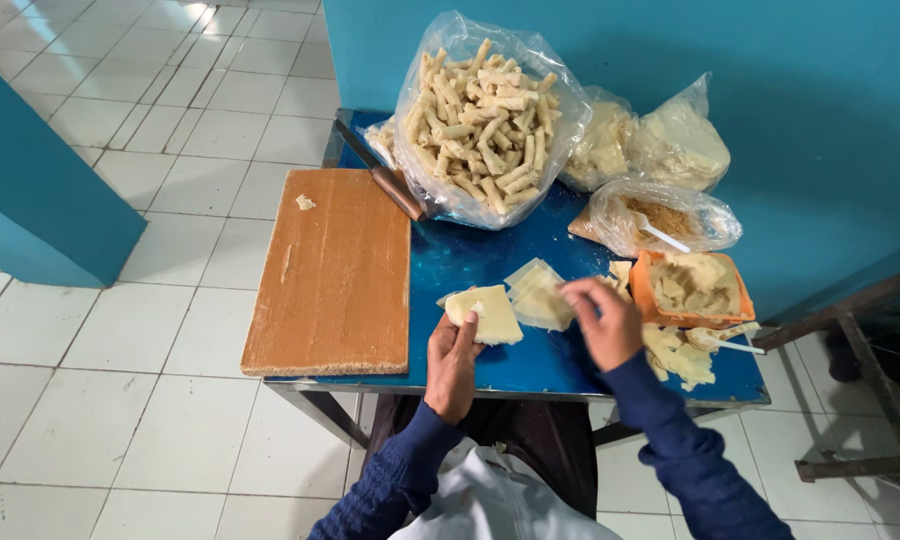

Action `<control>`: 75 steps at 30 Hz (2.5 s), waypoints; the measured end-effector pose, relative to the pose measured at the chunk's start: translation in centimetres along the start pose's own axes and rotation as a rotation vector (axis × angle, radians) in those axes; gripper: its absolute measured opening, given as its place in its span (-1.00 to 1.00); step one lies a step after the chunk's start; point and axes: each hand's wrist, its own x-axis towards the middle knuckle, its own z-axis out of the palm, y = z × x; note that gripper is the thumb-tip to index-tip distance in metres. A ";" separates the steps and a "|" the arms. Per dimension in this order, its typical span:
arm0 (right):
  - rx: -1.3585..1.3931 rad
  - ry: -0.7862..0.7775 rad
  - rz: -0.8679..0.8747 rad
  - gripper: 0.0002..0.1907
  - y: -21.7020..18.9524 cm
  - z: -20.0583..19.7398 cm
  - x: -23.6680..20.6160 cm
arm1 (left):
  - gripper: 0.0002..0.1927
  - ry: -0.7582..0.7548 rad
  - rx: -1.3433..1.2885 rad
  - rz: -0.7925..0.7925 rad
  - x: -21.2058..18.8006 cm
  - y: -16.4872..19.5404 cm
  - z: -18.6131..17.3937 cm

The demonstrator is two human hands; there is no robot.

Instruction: The person takes flat dough sheets from a table, spreads a paste filling onto them with a spoon from an orange container, folds and presses the sheets into filled rolls, and places the finished rolls in a pile on the table. Bags of puffed snack pieces and extra dough sheets sit nearby.

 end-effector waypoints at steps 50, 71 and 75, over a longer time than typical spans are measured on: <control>1.383 -0.079 0.601 -0.89 0.7 3.8 -0.4 | -0.46 -0.148 -0.160 -0.027 0.4 -0.9 -0.9; -0.005 0.004 -0.141 -0.75 -9.4 4.1 -1.2 | -0.39 -0.258 -0.227 -0.068 1.1 -1.7 -1.3; -0.020 0.038 -0.119 -0.88 -8.8 4.8 -1.2 | -0.38 -0.249 -0.213 -0.037 1.2 -1.7 -1.3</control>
